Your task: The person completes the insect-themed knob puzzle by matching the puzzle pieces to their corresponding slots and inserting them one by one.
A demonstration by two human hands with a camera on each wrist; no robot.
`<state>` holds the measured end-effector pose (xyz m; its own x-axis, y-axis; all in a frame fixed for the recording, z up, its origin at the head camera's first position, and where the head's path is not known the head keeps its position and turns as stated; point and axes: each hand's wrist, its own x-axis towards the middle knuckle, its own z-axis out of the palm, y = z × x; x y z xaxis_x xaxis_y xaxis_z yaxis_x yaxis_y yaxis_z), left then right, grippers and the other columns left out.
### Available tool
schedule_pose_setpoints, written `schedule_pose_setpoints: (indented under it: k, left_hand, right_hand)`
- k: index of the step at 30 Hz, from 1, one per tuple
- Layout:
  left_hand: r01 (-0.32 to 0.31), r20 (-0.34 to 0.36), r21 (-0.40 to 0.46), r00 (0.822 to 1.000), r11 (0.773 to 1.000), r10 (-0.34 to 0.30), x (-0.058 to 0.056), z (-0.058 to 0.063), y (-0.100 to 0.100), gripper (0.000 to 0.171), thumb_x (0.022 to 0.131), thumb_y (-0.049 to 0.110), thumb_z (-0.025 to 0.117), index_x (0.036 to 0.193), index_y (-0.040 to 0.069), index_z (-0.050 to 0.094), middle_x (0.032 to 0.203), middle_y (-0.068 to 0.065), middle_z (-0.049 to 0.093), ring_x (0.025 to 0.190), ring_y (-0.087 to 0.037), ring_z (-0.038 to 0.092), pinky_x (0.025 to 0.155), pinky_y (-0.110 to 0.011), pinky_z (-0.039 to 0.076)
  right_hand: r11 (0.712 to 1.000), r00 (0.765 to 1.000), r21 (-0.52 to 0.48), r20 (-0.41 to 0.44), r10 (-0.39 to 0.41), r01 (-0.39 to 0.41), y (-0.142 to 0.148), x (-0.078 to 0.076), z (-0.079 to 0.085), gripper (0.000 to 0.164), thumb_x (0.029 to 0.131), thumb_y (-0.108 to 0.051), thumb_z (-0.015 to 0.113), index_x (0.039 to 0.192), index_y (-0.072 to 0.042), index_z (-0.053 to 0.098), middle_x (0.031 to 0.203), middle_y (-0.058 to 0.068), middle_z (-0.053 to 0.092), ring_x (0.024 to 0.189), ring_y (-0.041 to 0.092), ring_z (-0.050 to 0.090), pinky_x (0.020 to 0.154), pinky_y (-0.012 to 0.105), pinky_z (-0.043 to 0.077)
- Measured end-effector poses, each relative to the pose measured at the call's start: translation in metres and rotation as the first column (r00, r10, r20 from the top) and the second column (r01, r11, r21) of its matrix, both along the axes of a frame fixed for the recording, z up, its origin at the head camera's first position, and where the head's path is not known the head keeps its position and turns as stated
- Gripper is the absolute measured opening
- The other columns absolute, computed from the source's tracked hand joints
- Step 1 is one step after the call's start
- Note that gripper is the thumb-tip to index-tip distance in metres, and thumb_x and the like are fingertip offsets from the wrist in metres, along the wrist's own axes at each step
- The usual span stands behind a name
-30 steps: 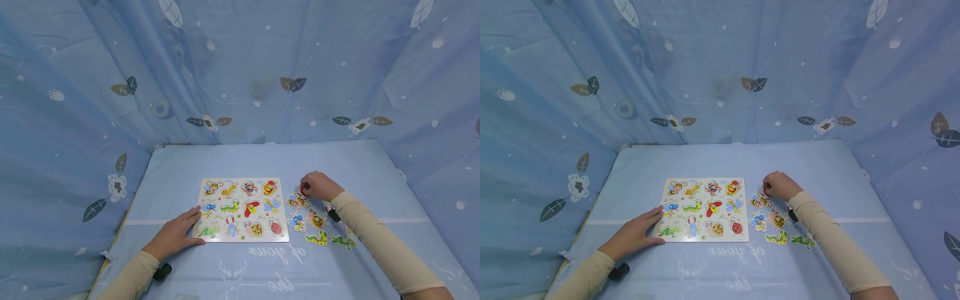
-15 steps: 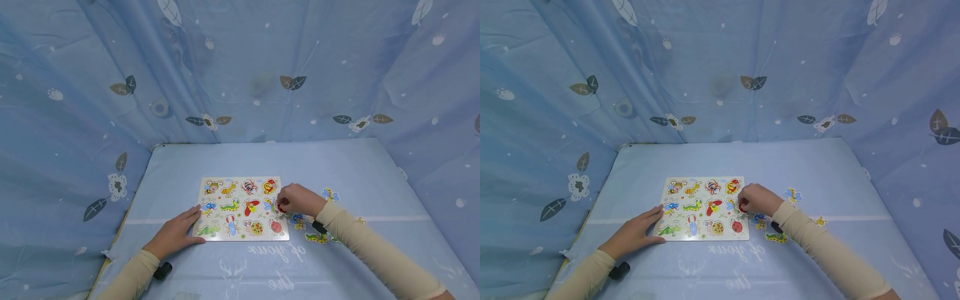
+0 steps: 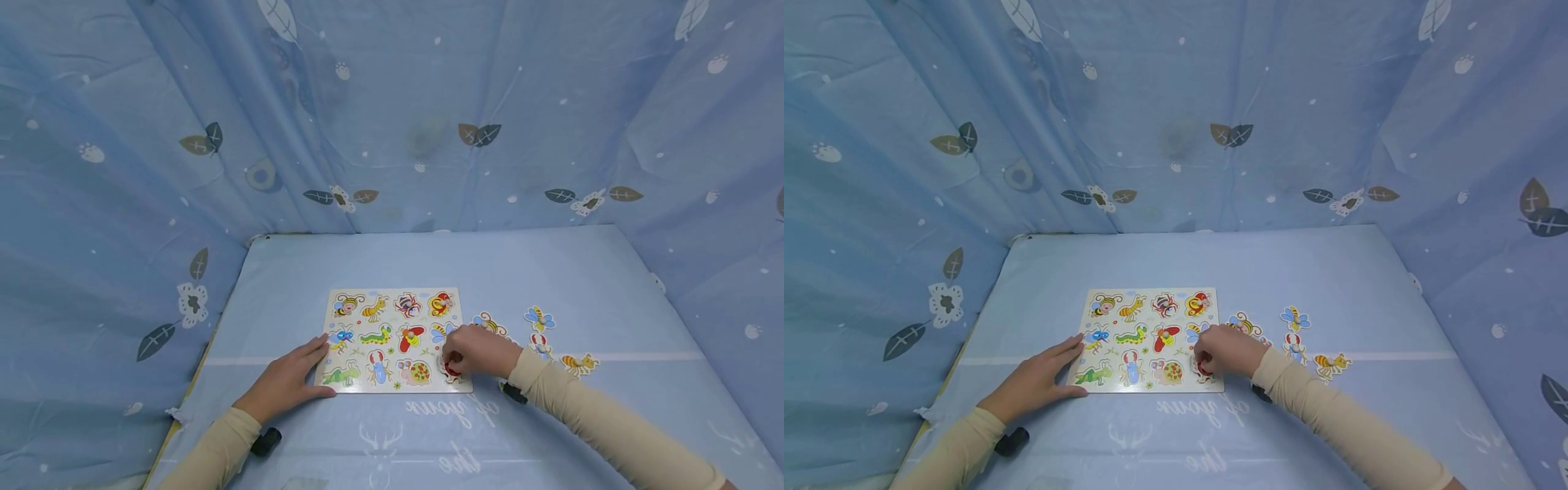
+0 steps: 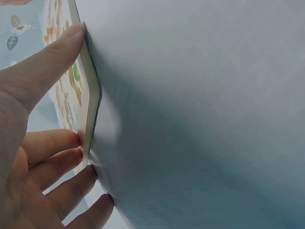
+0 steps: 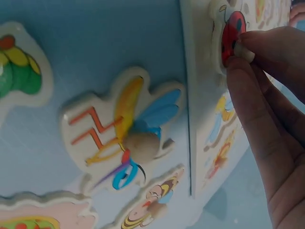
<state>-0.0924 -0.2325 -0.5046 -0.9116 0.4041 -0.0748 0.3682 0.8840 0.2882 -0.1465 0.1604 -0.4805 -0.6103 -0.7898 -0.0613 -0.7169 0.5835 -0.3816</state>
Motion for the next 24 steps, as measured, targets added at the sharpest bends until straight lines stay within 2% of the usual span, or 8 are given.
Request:
schedule_pose_setpoints:
  k: [7, 14, 24]
  left_hand:
    - [-0.005, 0.0, 0.004, 1.0, 1.0, 0.005, 0.0001, 0.0018, 0.0013, 0.097, 0.071, 0.065, 0.074, 0.145, 0.009, 0.046, 0.158, -0.001, 0.035, 0.141, -0.026, 0.041, 0.106, -0.046, 0.046]
    - [-0.019, 0.016, 0.003, 1.0, 1.0, 0.019, -0.0003, 0.0021, 0.0019, 0.098, 0.07, 0.067, 0.073, 0.146, 0.01, 0.046, 0.158, 0.0, 0.035, 0.141, -0.026, 0.041, 0.106, -0.047, 0.045]
    - [-0.028, 0.023, 0.0, 0.999, 1.0, 0.028, -0.0005, -0.0013, 0.0013, 0.099, 0.07, 0.068, 0.072, 0.146, 0.011, 0.045, 0.158, 0.001, 0.035, 0.141, -0.026, 0.041, 0.106, -0.047, 0.045]
  right_hand:
    - [1.0, 1.0, -0.001, -0.001, 0.017, -0.017, -0.004, 0.0031, -0.0038, 0.019, 0.079, -0.002, 0.069, 0.069, -0.019, 0.069, 0.061, -0.013, 0.049, 0.059, 0.001, 0.038, 0.056, 0.015, 0.033]
    - [1.0, 0.999, 0.01, 0.027, -0.02, 0.02, -0.0049, 0.0051, -0.0061, 0.019, 0.081, -0.004, 0.07, 0.074, -0.021, 0.072, 0.065, -0.014, 0.055, 0.061, 0.001, 0.043, 0.057, 0.015, 0.039]
    - [1.0, 0.999, 0.003, 0.037, -0.03, 0.03, -0.0039, 0.0056, -0.0075, 0.016, 0.082, -0.005, 0.07, 0.075, -0.02, 0.072, 0.066, -0.014, 0.055, 0.061, 0.001, 0.043, 0.057, 0.015, 0.038]
